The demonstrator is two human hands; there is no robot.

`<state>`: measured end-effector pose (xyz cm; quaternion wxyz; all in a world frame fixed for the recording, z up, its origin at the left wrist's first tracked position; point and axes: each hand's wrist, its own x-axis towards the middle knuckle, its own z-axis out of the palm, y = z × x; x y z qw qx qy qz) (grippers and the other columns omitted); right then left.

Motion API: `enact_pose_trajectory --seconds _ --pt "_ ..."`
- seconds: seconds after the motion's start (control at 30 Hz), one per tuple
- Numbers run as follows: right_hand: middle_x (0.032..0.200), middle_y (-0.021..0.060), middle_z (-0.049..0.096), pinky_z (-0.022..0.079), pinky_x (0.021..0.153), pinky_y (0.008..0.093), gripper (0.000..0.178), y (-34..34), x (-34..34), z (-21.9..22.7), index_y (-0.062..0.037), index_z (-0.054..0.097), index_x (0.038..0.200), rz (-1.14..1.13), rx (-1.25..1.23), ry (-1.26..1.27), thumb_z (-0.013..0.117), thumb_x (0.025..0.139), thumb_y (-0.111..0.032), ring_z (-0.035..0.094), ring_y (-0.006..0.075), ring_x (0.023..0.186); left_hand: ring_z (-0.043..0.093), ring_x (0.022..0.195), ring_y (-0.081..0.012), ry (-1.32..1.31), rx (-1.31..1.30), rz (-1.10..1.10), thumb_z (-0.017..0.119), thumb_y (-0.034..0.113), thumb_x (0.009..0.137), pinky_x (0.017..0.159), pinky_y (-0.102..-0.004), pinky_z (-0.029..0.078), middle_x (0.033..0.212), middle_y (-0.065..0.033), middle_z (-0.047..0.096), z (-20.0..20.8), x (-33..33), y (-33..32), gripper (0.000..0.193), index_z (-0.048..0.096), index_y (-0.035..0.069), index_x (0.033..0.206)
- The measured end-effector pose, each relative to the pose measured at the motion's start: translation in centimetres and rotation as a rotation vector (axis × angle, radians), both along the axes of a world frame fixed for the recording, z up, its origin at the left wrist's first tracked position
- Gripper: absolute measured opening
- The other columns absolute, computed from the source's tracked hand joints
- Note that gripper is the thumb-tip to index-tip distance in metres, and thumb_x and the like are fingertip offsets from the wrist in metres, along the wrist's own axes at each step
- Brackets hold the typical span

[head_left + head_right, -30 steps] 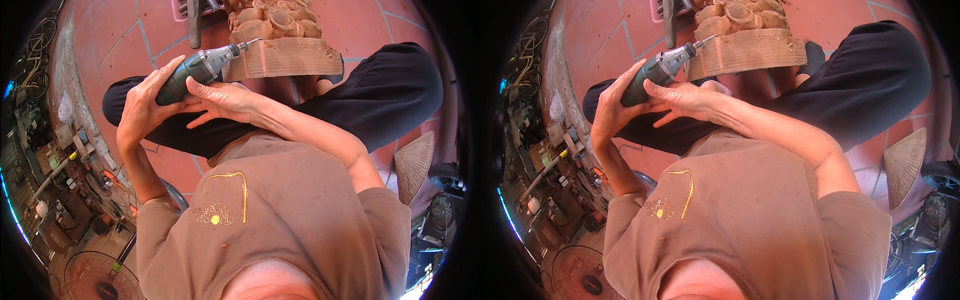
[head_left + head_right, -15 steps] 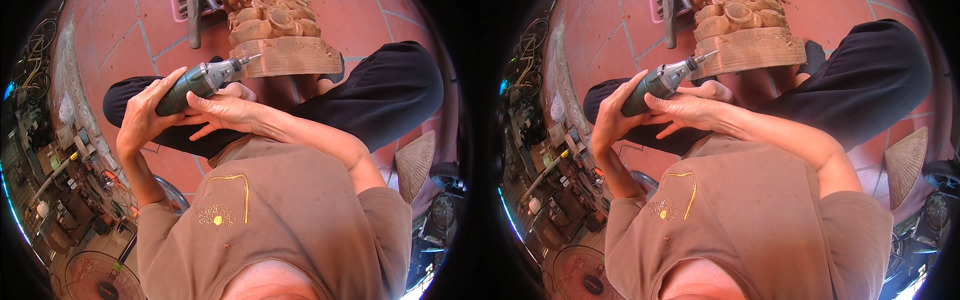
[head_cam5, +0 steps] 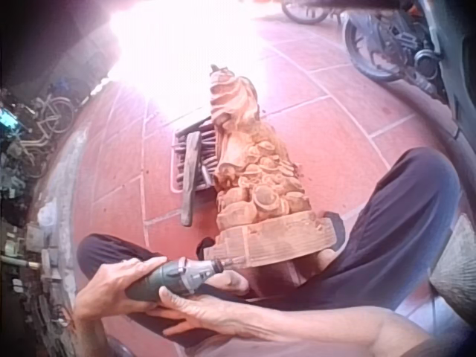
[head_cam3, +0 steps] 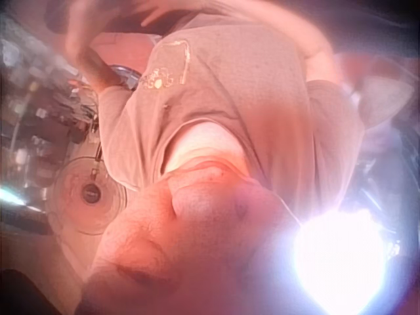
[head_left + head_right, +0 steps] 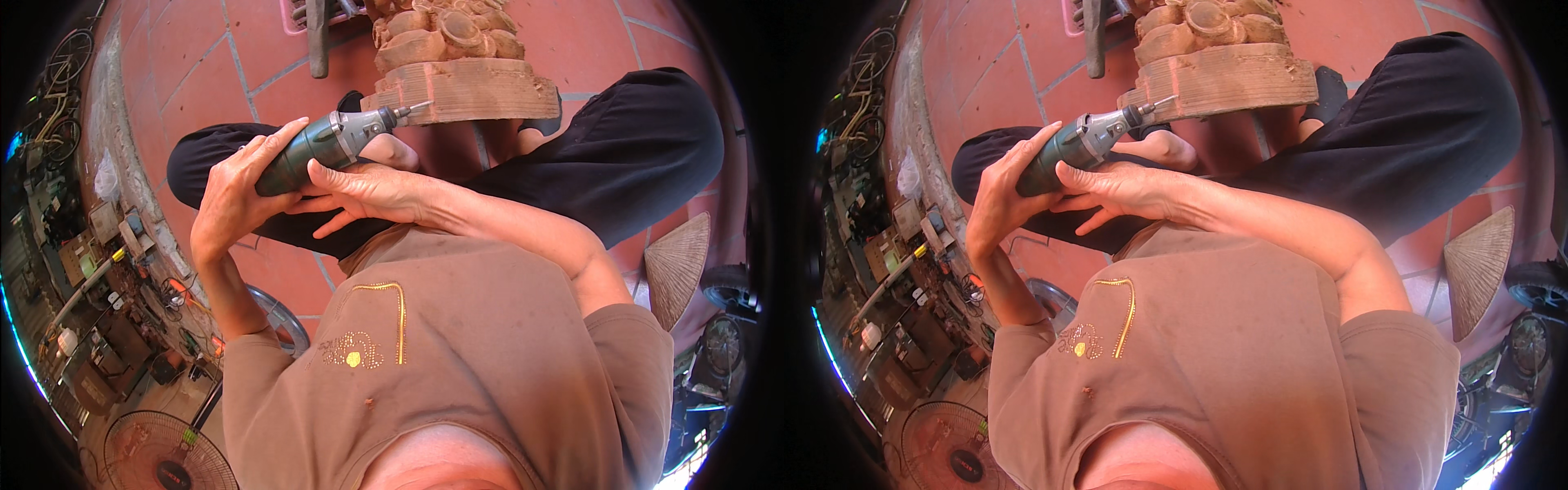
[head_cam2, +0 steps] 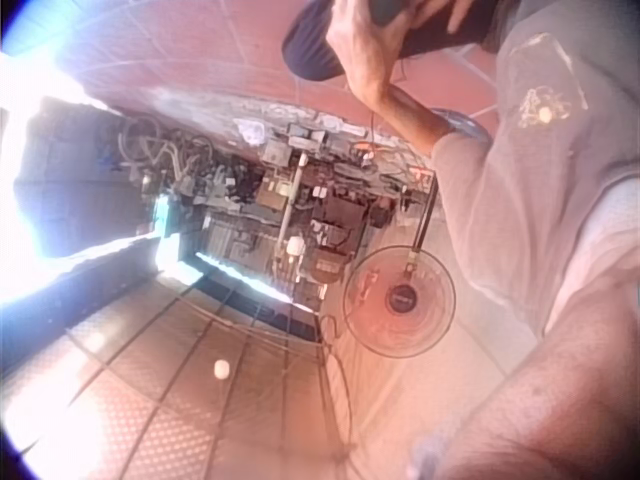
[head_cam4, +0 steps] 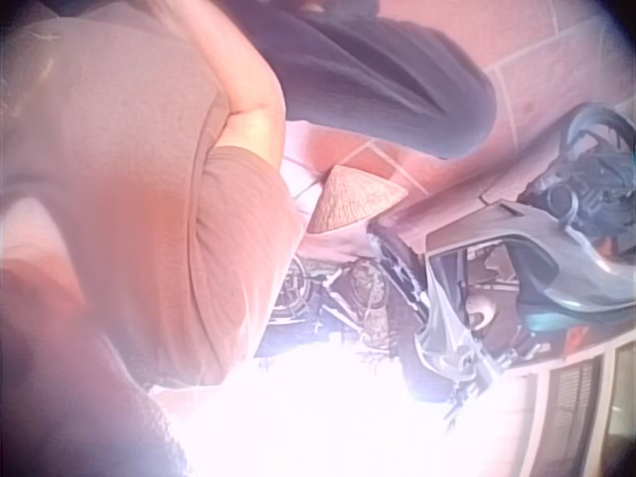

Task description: The person uses a handheld rotary tool to carve details into a wooden block. They hold the tool with both hands and guide it along the surface of the wood, creating grooves and patterns.

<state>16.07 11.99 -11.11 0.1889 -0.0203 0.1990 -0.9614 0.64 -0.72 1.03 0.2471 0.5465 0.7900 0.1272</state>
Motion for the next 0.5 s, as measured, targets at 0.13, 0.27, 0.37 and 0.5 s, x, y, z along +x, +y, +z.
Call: enact_pose_trajectory --seconds 0.13,0.27,0.37,0.5 --pt "0.155 0.0244 0.046 0.048 0.109 0.0631 0.087 0.7 -0.5 0.0 0.0018 0.037 0.155 -0.041 -0.022 -0.030 0.060 0.099 -0.061 0.043 0.0403 0.148 0.069 0.093 -0.0361 0.005 0.018 0.023 0.084 0.009 0.068 0.083 -0.0444 0.056 0.107 -0.0141 0.069 -0.4 -0.2 0.5 0.088 0.056 0.019 0.150" --pt "0.152 0.0246 0.051 0.051 0.107 0.0617 0.082 1.2 -0.9 0.4 0.0030 0.043 0.151 -0.078 -0.004 -0.073 0.062 0.099 -0.058 0.047 0.0406 0.145 0.069 0.100 -0.0385 0.012 0.038 0.035 0.087 0.011 0.068 0.088 -0.0449 0.057 0.117 -0.0163 0.070 -0.6 -0.6 0.9 0.088 0.056 0.019 0.150" --pt "0.150 0.0252 0.052 0.053 0.106 0.0616 0.080 1.4 -1.2 0.5 0.0042 0.045 0.149 -0.101 0.012 -0.109 0.063 0.100 -0.056 0.049 0.0410 0.144 0.069 0.105 -0.0397 0.013 0.066 0.042 0.087 0.011 0.069 0.091 -0.0451 0.057 0.123 -0.0177 0.070 -0.7 -0.7 1.2 0.087 0.057 0.018 0.150" --pt "0.149 0.0259 0.052 0.054 0.104 0.0622 0.079 1.6 -1.3 0.6 0.0054 0.046 0.148 -0.107 0.024 -0.119 0.063 0.100 -0.055 0.051 0.0415 0.142 0.069 0.104 -0.0396 0.016 0.083 0.050 0.087 0.010 0.069 0.091 -0.0446 0.057 0.122 -0.0181 0.071 -0.9 -0.7 1.2 0.086 0.057 0.018 0.150"
